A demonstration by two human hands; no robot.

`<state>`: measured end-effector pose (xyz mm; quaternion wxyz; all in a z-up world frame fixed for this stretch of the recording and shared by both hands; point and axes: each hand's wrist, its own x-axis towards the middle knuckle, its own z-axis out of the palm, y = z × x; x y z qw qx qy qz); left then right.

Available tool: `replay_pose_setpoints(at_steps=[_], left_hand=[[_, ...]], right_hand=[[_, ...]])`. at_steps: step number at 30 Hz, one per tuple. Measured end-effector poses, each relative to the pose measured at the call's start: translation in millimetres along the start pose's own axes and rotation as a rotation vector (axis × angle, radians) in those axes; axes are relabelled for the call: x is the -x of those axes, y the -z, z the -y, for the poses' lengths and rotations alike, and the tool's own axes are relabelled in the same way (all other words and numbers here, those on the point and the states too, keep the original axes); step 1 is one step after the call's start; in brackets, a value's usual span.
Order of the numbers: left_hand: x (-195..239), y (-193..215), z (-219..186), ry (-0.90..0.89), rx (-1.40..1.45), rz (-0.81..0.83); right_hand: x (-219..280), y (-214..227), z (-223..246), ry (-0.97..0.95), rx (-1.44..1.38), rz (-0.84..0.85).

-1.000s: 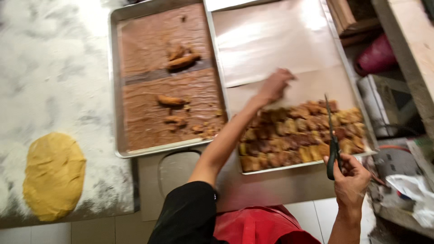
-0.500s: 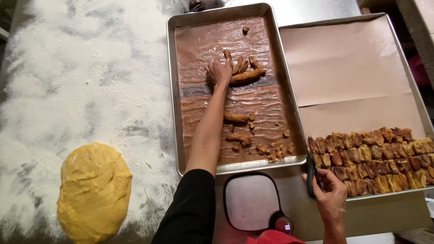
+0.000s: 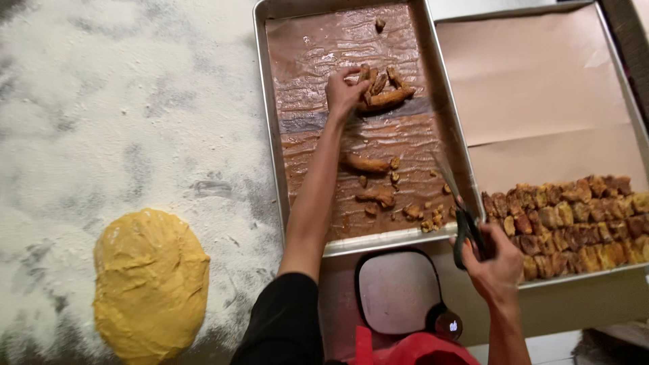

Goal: The person uses kitchen shears to cut small pieces from a tray of baked goods and places them onto a digital scale. After weighing, the pieces are transferred to a second tray. The person repeats this process multiple times throughout the clip.

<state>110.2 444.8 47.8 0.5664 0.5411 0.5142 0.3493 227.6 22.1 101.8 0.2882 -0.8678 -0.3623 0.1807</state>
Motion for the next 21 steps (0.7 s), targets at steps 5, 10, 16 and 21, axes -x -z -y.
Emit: replay_pose_setpoints(at_steps=[5, 10, 16, 21], left_hand=[[105.9, 11.5, 5.9, -0.001, 0.536, 0.158], [191.7, 7.8, 0.1, 0.126, 0.783, 0.167], [244.5, -5.4, 22.2, 0.178, 0.862, 0.214], [280.5, -23.2, 43.9, 0.166, 1.008, 0.272]], right_hand=[[-14.4, -12.9, 3.4, 0.497, 0.047, -0.199], [-9.7, -7.8, 2.6, 0.668, 0.041, -0.275], [0.9, -9.6, -28.5, 0.679, -0.075, -0.251], [9.7, -8.6, -37.3, 0.61, -0.176, -0.193]])
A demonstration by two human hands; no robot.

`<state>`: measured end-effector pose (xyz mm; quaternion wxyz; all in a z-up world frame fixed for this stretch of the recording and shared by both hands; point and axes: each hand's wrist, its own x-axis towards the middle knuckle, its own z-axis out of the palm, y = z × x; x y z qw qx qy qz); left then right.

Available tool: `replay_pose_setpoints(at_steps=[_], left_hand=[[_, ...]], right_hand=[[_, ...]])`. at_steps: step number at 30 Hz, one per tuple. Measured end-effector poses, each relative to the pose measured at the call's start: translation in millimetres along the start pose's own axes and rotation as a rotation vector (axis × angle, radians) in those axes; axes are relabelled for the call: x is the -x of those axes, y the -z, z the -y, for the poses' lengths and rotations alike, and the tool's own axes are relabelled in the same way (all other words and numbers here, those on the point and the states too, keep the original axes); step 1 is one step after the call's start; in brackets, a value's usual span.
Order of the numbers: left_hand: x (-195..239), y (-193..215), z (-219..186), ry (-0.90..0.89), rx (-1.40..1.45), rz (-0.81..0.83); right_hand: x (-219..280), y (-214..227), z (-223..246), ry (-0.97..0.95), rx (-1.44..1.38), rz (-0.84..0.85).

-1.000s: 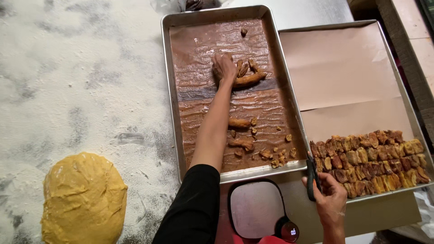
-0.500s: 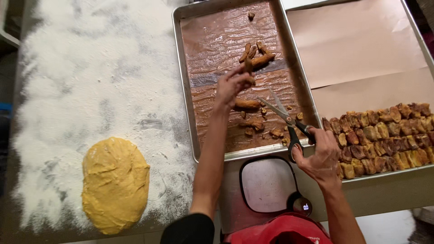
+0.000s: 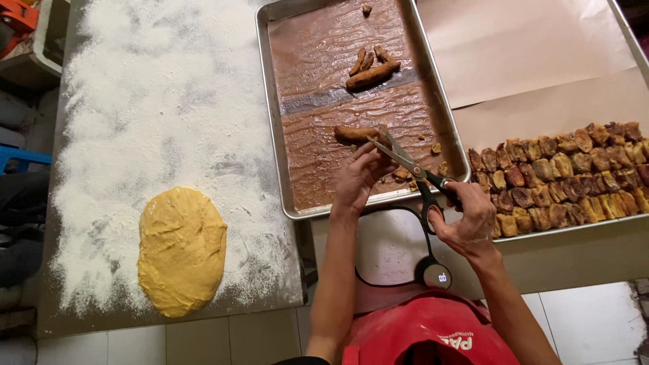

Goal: The person uses kitchen shears to cut small pieces from a tray of baked goods and places them onto a digital scale. After weighing, the pieces are transferred to a second tray. The person repeats this process multiple times throughout the clip.

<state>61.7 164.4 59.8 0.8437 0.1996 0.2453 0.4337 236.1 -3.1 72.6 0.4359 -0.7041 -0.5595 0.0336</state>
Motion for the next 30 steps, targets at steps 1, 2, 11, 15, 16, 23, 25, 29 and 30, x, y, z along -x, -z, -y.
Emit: replay_pose_setpoints(at_steps=[1, 2, 11, 15, 16, 23, 25, 29, 30], left_hand=[[2.8, -1.2, 4.5, 0.001, 0.002, -0.002], [6.6, -2.1, 10.6, -0.03, -0.05, 0.009], [41.6, -33.5, 4.6, -0.309, -0.381, 0.161], [43.7, -35.0, -0.5, -0.362, -0.553, 0.173], [43.8, -34.7, -2.6, -0.36, -0.551, 0.17], [14.4, 26.3, 4.6, -0.392, -0.533, -0.01], [6.3, 47.1, 5.4, -0.399, -0.435, -0.07], [-8.4, 90.6, 7.7, -0.343, -0.23, -0.154], [-8.8, 99.8, 8.4, -0.312, -0.215, -0.19]], right_hand=[[0.2, -0.2, -0.6, -0.001, 0.001, 0.003], [2.2, 0.4, -1.4, -0.007, -0.007, 0.013], [-7.5, 18.9, 36.6, -0.121, -0.09, 0.17], [-13.8, 15.7, 48.9, -0.147, -0.138, 0.222], [-14.3, 12.8, 47.3, -0.149, -0.137, 0.226], [-44.9, -21.5, 17.4, -0.213, -0.168, 0.353], [-75.4, -39.1, -11.2, -0.237, -0.162, 0.37], [-168.4, -69.5, -69.4, -0.192, 0.249, 0.371], [-190.9, -74.0, -80.7, -0.144, 0.411, 0.361]])
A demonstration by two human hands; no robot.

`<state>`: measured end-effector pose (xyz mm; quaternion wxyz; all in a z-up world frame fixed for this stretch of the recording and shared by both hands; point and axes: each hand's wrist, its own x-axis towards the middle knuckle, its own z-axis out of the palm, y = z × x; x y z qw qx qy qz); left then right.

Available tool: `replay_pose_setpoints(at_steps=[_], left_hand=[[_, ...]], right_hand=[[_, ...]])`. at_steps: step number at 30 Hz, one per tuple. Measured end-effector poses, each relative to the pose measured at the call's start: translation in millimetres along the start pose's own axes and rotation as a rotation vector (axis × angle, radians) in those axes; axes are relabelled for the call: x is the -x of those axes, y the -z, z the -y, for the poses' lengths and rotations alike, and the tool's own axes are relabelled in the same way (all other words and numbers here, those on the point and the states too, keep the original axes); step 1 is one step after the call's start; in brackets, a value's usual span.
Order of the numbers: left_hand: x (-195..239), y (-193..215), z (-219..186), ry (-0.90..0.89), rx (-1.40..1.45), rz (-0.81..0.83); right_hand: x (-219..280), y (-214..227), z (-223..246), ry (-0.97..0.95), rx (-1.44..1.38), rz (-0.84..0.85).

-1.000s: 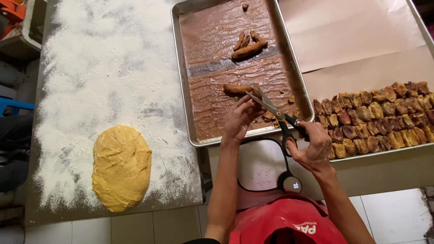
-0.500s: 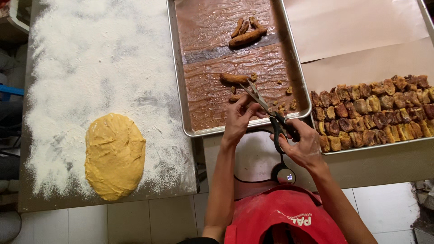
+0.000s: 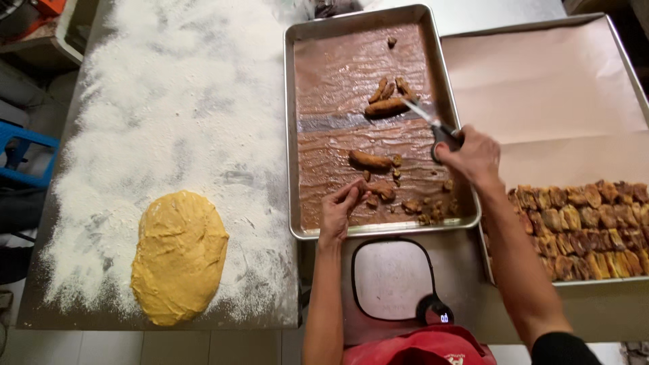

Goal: The person uses kitchen shears to cut small pieces from a tray of baked goods and places them onto a digital scale. After weighing, the pieces are transferred to a second tray. The person repeats this process multiple times throughout the clip.

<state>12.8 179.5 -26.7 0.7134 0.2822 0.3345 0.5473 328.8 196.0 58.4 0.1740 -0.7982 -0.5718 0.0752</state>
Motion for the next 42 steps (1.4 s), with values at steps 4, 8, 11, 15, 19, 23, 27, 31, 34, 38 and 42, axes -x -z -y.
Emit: replay_pose_setpoints(at_steps=[4, 8, 11, 15, 19, 23, 27, 31, 34, 38, 42], left_hand=[[3.0, 4.3, -16.0, 0.07, -0.009, -0.149], [-0.2, 5.6, -26.3, 0.111, -0.004, -0.201], [-1.9, -8.7, -47.5, 0.104, -0.021, -0.227], [-29.7, -11.4, -63.6, 0.06, -0.095, -0.166], [-46.1, -28.9, -88.9, 0.114, -0.136, -0.055], [-68.0, -34.1, -90.7, 0.11, -0.101, 0.053], [-85.2, -64.8, -135.0, 0.355, -0.274, 0.121], [-90.1, -68.4, -147.6, 0.339, -0.381, 0.245], [-90.7, -76.2, -155.2, 0.34, -0.562, 0.401], [-87.7, -85.2, -155.5, 0.252, -0.657, 0.51], [-79.8, -91.2, -150.7, 0.122, -0.746, 0.45]], right_hand=[[-74.8, 10.5, 6.1, -0.073, 0.217, 0.093], [-116.3, 2.6, 18.5, -0.075, 0.309, 0.243], [-125.1, -10.6, 24.8, -0.086, 0.33, 0.278], [-133.2, -24.5, 9.6, -0.101, 0.272, 0.201], [-109.1, -16.6, -19.7, -0.03, 0.197, 0.11], [-83.7, -8.3, -43.0, 0.153, 0.025, -0.065], [-45.1, 23.6, -45.0, 0.495, 0.135, -0.107], [-15.5, 71.5, -11.8, 0.809, 0.158, -0.256], [-9.2, 90.4, -0.1, 0.916, 0.304, -0.302], [-2.6, 109.3, 18.3, 1.057, 0.516, -0.339], [1.4, 120.9, 31.6, 1.095, 0.602, -0.332]])
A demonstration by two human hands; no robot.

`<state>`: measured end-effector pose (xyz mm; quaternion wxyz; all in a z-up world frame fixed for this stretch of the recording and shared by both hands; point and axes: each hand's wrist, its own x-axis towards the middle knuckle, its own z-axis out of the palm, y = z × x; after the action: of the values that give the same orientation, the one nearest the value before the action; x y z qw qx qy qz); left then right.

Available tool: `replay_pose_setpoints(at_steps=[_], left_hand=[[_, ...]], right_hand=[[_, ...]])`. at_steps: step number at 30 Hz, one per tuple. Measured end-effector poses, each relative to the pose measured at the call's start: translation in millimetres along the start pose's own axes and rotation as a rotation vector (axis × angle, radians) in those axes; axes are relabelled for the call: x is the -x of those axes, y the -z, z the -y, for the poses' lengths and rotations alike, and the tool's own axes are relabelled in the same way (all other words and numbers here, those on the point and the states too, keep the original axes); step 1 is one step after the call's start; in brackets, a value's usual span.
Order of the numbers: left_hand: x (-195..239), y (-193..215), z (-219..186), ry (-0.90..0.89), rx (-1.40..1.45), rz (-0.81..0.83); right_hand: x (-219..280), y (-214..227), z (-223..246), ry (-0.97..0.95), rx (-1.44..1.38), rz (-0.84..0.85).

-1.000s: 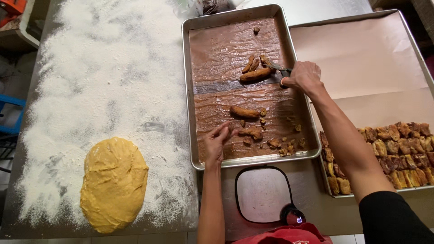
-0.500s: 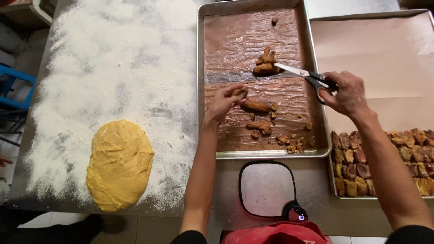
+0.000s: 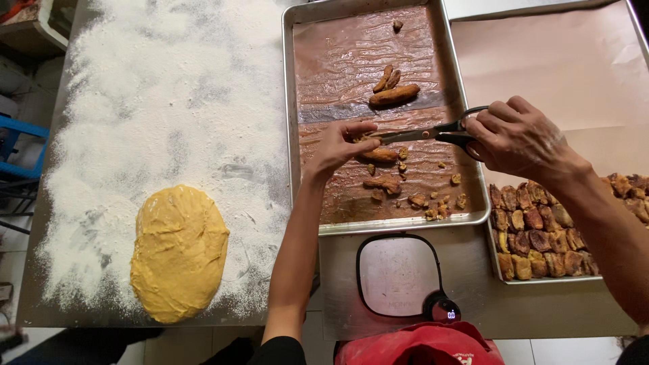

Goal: The person uses kitchen shears to cut small pieces from a tray of baked goods and places them onto a digital scale. After weighing, the pieces are transferred to a second tray. The person repeats this process multiple times throughout the clip.

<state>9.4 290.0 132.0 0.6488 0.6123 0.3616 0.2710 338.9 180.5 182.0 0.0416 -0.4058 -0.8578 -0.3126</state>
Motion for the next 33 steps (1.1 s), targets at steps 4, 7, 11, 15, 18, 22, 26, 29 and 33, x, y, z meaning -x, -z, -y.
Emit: replay_pose_setpoints(at_steps=[4, 7, 11, 15, 18, 22, 26, 29, 33], left_hand=[[-3.5, -10.2, 14.5, -0.028, -0.086, -0.07], [-8.8, -15.1, 25.9, 0.043, -0.077, -0.115], [-5.1, -21.0, 21.7, 0.033, -0.012, -0.202], [6.5, -9.0, 25.0, -0.021, 0.329, -0.117], [24.0, -14.3, 22.2, -0.062, 0.263, -0.118], [67.8, -61.6, 23.6, -0.109, -0.288, -0.034], [127.5, -121.6, 80.0, -0.13, -0.519, 0.188], [162.7, -147.8, 115.3, -0.149, -0.482, 0.095], [189.5, -164.1, 142.4, -0.373, -0.561, -0.11]], right_hand=[[-4.3, 8.2, 5.9, -0.006, -0.014, 0.039], [-3.8, 11.7, 11.4, 0.012, 0.054, 0.088], [3.0, 6.4, 18.3, -0.086, -0.011, 0.203], [16.4, 7.7, 20.8, -0.363, -0.072, 0.328], [30.9, 9.3, 29.6, -0.497, -0.082, 0.256], [58.1, 5.8, 55.0, -0.621, -0.156, 0.284], [99.9, 3.1, 93.4, -0.943, -0.447, 0.23], [107.1, 26.1, 127.5, -1.213, -0.632, 0.128], [138.1, 21.1, 164.0, -1.348, -0.805, 0.1]])
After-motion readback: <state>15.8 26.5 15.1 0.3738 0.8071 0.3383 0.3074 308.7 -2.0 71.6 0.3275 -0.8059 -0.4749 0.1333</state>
